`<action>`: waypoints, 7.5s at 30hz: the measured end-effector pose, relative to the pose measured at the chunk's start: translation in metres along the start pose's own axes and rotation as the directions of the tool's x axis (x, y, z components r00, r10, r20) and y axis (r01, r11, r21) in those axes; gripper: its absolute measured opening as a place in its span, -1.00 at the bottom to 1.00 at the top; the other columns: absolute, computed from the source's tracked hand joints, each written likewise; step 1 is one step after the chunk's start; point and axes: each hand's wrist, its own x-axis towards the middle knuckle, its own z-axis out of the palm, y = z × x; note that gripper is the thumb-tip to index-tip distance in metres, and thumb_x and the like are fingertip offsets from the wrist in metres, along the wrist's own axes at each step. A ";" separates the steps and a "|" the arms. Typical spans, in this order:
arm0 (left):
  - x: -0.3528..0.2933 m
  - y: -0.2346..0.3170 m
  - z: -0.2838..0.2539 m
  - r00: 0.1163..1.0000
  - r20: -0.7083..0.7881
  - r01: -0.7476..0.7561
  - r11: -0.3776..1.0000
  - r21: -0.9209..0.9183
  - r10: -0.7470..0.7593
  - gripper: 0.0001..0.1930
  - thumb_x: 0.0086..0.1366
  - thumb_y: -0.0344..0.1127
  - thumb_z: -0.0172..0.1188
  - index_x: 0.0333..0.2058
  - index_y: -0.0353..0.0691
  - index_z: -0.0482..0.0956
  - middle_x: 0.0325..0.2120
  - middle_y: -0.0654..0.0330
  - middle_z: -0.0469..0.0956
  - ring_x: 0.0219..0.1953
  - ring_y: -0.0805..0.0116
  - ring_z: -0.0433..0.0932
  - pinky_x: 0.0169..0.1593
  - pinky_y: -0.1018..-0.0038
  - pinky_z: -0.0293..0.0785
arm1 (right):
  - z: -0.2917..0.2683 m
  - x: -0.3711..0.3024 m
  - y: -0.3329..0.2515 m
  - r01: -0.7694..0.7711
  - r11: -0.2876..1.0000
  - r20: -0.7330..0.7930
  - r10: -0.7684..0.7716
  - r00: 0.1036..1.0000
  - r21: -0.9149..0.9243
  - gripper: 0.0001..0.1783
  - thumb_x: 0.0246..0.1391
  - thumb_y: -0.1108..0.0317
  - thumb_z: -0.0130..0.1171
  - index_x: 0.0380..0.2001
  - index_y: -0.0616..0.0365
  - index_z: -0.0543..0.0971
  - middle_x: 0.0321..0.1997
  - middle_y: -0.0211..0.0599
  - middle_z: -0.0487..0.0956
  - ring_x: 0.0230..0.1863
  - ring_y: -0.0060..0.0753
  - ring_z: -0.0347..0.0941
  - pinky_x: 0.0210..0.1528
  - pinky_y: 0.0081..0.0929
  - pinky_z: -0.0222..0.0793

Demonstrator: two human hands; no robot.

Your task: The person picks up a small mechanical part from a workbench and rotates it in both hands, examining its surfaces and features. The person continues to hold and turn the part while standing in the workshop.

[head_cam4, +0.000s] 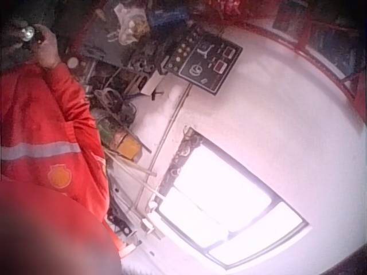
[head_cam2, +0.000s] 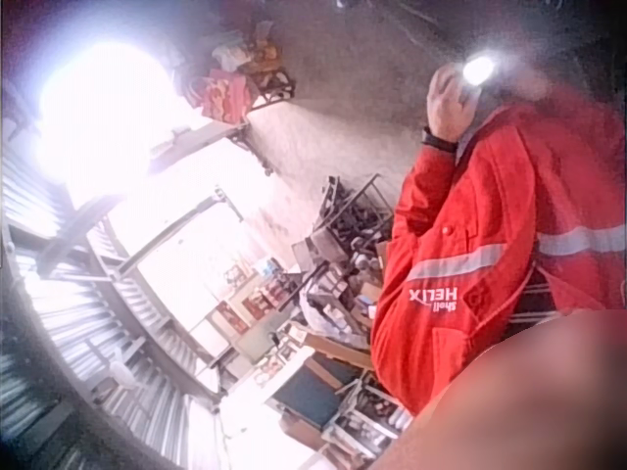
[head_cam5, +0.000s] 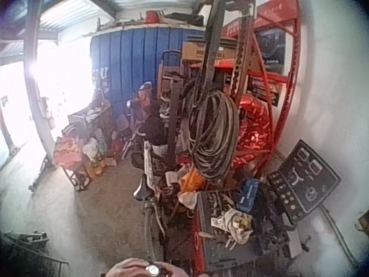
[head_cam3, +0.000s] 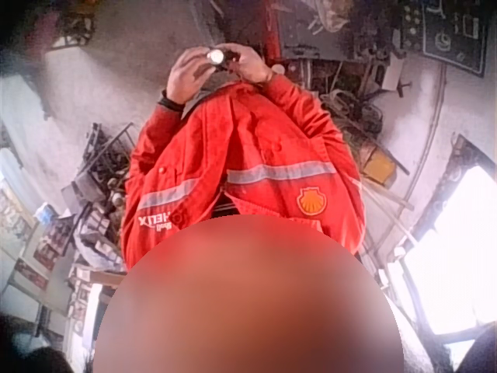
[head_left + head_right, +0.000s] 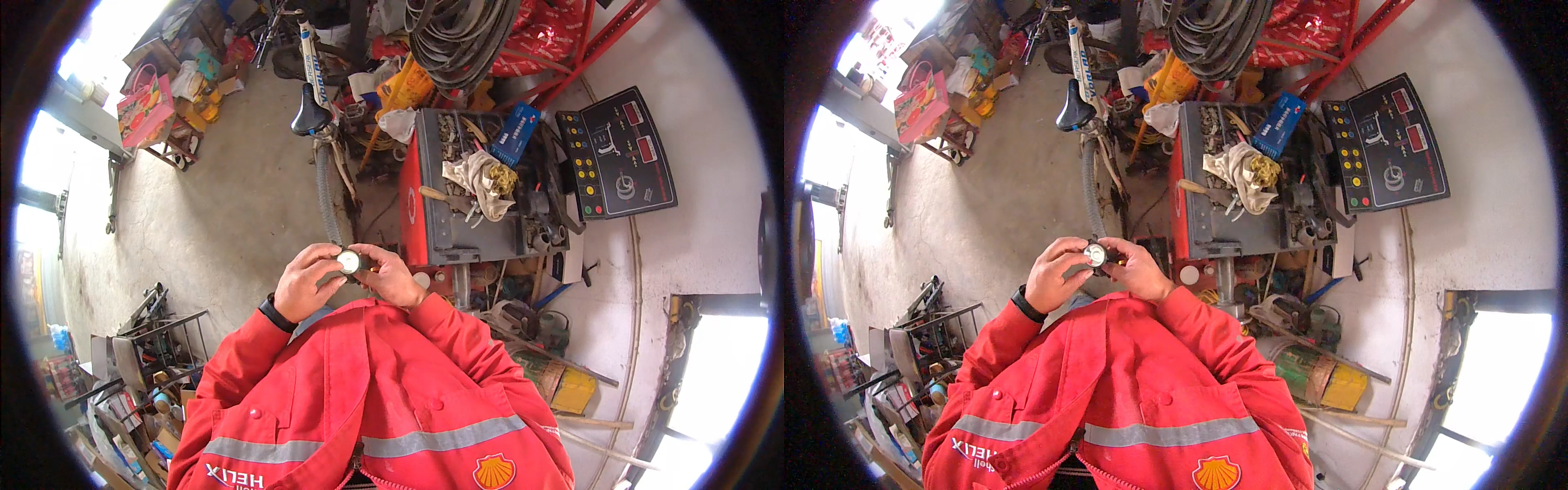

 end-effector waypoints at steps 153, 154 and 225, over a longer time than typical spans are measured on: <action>-0.056 -0.085 0.050 0.871 0.340 0.398 0.915 -0.062 -0.355 -0.72 0.40 -0.10 0.36 -0.11 -0.17 0.81 -0.26 -0.03 0.77 -0.19 -0.03 0.77 -0.08 0.18 0.66 | -0.006 -0.003 0.055 0.311 0.286 0.174 -0.418 0.892 -0.906 -0.45 0.09 0.07 0.50 0.12 -0.04 0.63 -0.14 -0.24 0.69 -0.12 0.02 0.70 -0.13 -0.08 0.63; -0.057 -0.086 0.051 0.876 0.338 0.388 0.919 -0.069 -0.344 -0.72 0.40 -0.10 0.36 -0.12 -0.17 0.81 -0.27 -0.03 0.76 -0.20 -0.03 0.77 -0.09 0.19 0.66 | -0.007 -0.003 0.055 0.307 0.289 0.169 -0.417 0.893 -0.907 -0.46 0.09 0.07 0.49 0.12 -0.04 0.63 -0.14 -0.24 0.69 -0.12 0.01 0.70 -0.13 -0.07 0.63; -0.081 -0.043 0.044 0.893 0.142 0.428 0.903 0.033 -0.428 -0.41 0.31 0.11 0.52 0.09 -0.21 0.63 -0.02 -0.05 0.69 0.02 -0.09 0.72 0.07 0.12 0.66 | 0.008 -0.011 0.051 0.298 0.370 0.125 -0.425 0.897 -0.880 -0.48 0.13 0.05 0.50 0.11 -0.07 0.63 -0.13 -0.20 0.71 -0.09 0.06 0.70 -0.10 -0.06 0.61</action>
